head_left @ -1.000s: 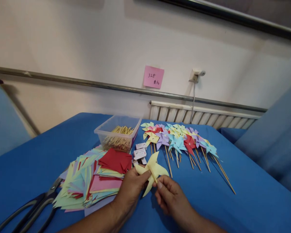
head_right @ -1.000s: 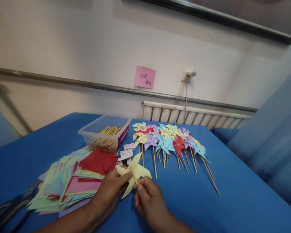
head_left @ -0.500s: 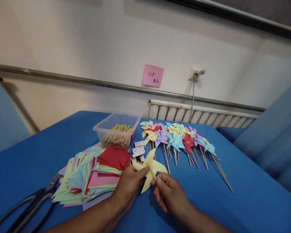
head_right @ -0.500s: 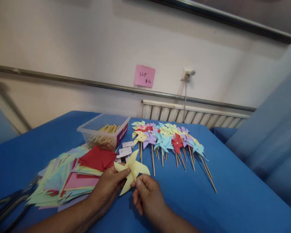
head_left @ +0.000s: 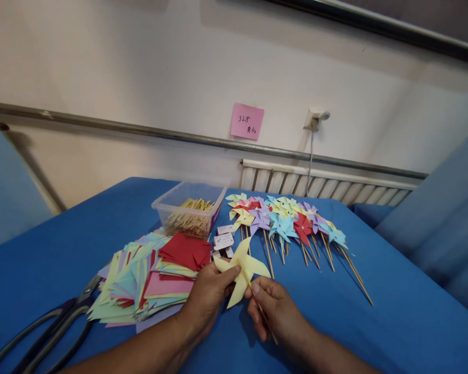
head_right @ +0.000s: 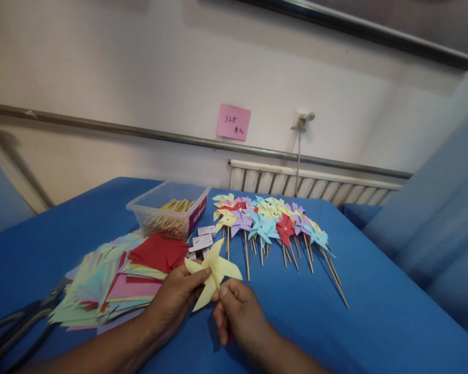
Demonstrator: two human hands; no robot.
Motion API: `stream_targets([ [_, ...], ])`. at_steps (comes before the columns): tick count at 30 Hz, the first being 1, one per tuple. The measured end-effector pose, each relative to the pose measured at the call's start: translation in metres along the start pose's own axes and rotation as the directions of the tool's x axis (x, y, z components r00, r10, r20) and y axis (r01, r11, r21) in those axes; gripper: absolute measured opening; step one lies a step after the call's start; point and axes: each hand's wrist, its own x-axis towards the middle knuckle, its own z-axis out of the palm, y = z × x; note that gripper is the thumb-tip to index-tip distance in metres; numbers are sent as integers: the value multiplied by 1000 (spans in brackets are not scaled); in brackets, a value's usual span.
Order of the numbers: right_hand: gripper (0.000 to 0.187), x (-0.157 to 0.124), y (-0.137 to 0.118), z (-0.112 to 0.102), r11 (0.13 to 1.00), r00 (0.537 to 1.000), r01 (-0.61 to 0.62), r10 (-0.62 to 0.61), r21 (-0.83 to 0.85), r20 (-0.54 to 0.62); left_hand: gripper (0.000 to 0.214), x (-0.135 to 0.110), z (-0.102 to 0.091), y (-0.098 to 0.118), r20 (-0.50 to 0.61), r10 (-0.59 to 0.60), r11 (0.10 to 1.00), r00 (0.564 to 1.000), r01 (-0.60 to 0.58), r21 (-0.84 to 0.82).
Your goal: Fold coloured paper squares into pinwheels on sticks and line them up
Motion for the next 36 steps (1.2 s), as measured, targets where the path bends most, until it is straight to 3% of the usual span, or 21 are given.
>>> stream_targets([
  [10,42,-4,-10,-1,995,995,-89,90,36,-36,19,-5,7,7,9,-29,997,1000,29,-68],
  [36,41,-4,-8,1,998,995,-66,67,10,-72,16,-3,6,4,-37,-24,997,999,21,-80],
])
